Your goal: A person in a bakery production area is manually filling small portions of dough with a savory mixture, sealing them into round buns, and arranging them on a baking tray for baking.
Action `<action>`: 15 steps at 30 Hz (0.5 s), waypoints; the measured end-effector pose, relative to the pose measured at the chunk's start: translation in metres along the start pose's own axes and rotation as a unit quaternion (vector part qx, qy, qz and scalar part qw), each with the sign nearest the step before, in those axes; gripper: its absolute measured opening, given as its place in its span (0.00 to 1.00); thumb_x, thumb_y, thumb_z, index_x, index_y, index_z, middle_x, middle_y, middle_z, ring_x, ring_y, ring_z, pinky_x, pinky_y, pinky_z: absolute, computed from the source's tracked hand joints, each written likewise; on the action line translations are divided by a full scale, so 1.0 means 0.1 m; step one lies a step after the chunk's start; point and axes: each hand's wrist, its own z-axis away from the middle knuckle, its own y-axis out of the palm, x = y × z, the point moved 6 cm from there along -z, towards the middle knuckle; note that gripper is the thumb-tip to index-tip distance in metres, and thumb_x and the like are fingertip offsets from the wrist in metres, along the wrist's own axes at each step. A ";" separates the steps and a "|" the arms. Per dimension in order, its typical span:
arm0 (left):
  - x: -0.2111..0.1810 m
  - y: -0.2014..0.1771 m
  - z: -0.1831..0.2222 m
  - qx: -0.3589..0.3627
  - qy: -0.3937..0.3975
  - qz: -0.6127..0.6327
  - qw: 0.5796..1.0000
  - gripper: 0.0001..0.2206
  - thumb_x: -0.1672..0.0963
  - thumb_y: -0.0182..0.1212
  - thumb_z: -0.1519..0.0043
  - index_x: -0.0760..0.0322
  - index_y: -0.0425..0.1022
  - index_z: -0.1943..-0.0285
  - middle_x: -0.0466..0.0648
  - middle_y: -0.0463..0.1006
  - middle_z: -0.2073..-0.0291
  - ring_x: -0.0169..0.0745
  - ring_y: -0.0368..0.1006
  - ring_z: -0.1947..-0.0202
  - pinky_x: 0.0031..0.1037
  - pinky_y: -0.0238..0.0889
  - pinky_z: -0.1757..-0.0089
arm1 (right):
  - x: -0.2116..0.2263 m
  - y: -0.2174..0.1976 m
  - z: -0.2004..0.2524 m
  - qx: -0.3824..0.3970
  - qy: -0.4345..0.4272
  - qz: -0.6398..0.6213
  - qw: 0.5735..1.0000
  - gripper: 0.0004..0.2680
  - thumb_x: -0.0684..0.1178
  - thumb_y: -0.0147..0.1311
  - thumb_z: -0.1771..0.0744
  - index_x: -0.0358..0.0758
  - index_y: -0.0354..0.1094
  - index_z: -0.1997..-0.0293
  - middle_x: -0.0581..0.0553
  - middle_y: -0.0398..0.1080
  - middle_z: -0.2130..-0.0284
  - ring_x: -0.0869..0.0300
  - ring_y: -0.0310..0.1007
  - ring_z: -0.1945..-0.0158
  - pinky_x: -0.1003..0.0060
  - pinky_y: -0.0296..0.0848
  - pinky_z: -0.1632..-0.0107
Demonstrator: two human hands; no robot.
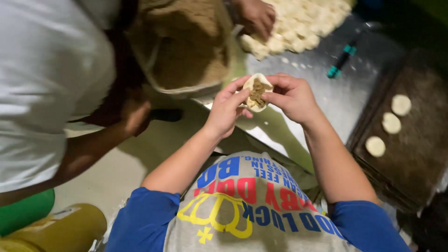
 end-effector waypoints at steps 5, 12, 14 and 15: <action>0.48 0.45 0.11 -0.013 0.064 -0.134 0.989 0.16 0.62 0.66 0.38 0.74 0.76 0.41 0.51 0.68 0.55 0.35 0.74 0.70 0.23 0.78 0.76 | -0.17 -0.58 0.59 -0.084 0.004 0.116 0.990 0.09 0.36 0.67 0.37 0.34 0.79 0.54 0.40 0.69 0.67 0.62 0.71 0.77 0.71 0.73 0.76; 0.97 0.70 0.05 -0.091 0.148 -0.386 0.906 0.09 0.61 0.70 0.45 0.68 0.72 0.64 0.42 0.65 0.69 0.29 0.65 0.78 0.19 0.61 0.79 | -0.09 -0.84 1.21 0.068 0.031 0.171 0.982 0.29 0.28 0.51 0.41 0.23 0.56 0.30 0.26 0.62 0.46 0.41 0.69 0.49 0.54 0.77 0.51; 1.15 0.60 0.00 -0.077 0.137 -0.412 0.898 0.11 0.62 0.68 0.44 0.69 0.74 0.54 0.44 0.65 0.70 0.31 0.65 0.76 0.21 0.63 0.76 | -0.04 -0.80 1.31 0.083 0.056 0.208 0.973 0.28 0.30 0.55 0.39 0.22 0.55 0.29 0.27 0.61 0.44 0.39 0.70 0.46 0.52 0.76 0.48; 1.23 0.55 -0.04 -0.057 0.126 -0.434 0.890 0.17 0.63 0.65 0.43 0.70 0.77 0.43 0.46 0.65 0.71 0.33 0.66 0.74 0.23 0.65 0.72 | -0.03 -0.78 1.34 0.092 0.081 0.251 0.960 0.28 0.33 0.58 0.38 0.21 0.53 0.29 0.29 0.59 0.43 0.37 0.71 0.43 0.49 0.76 0.44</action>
